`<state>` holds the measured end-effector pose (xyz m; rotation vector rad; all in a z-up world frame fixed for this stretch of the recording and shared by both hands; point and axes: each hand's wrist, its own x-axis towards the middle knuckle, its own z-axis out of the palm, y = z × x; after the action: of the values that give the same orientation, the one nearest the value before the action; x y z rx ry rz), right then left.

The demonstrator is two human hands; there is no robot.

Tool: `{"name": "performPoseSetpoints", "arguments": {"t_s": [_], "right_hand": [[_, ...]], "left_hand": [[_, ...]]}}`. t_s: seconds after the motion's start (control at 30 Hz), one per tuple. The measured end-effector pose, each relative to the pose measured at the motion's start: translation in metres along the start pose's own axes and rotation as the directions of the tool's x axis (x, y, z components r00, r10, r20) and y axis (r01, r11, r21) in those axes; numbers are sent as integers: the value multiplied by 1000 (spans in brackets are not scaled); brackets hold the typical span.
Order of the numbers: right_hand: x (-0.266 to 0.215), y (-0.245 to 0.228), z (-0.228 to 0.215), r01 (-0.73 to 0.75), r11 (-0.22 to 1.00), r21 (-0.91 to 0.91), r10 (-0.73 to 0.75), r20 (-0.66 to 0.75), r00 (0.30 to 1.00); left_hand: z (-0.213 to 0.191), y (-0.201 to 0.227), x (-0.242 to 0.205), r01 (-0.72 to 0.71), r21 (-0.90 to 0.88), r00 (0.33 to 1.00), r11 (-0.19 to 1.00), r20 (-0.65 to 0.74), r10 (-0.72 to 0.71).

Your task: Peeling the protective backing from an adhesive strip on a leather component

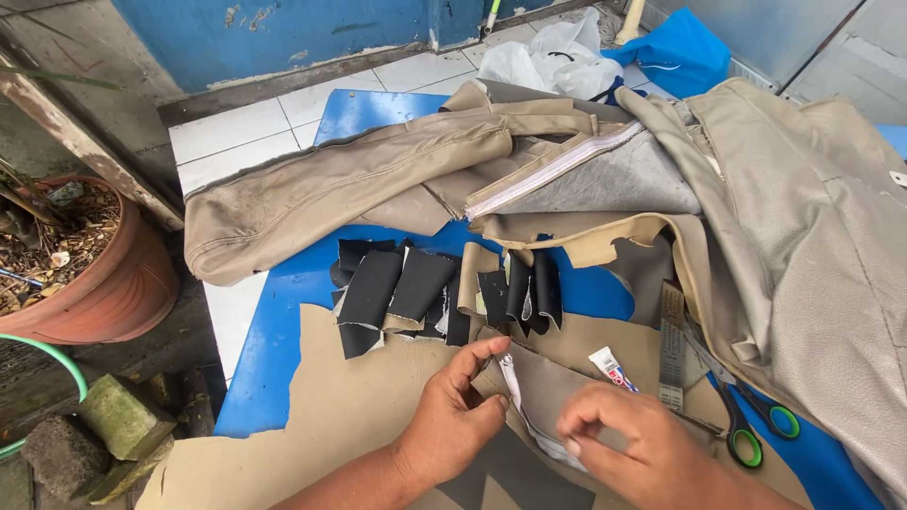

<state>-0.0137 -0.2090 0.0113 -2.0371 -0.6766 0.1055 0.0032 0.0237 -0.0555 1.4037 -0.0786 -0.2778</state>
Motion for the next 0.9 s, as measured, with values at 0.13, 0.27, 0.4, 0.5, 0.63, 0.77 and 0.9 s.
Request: {"name": "performPoseSetpoints", "arguments": {"t_s": [0.13, 0.27, 0.4, 0.5, 0.63, 0.77, 0.9], "right_hand": [[-7, -18, -8, 18, 999, 32, -20, 43, 999], [26, -48, 2, 247, 968, -47, -249, -33, 968], [66, -57, 18, 378, 886, -269, -399, -24, 917], [72, -29, 27, 250, 933, -260, -270, -45, 962], [68, 1, 34, 62, 998, 2, -61, -123, 991], [67, 4, 35, -105, 973, 205, 127, -95, 987], [62, 21, 43, -311, 896, 318, 360, -109, 927]], "left_hand": [[1, 5, -1, -1, 68, 1000, 998, -3, 1], [2, 1, 0, -8, 46, 1000, 999, -22, 9], [2, 20, -6, -245, -35, 969, 969, 18, 246], [-5, 8, -5, -148, -78, 988, 986, -62, 143], [-15, 19, -3, -159, 19, 982, 987, -97, 160], [-18, 15, 1, -183, 90, 981, 979, -56, 188], [-16, 18, 0, -100, 108, 990, 989, -86, 109]]}}
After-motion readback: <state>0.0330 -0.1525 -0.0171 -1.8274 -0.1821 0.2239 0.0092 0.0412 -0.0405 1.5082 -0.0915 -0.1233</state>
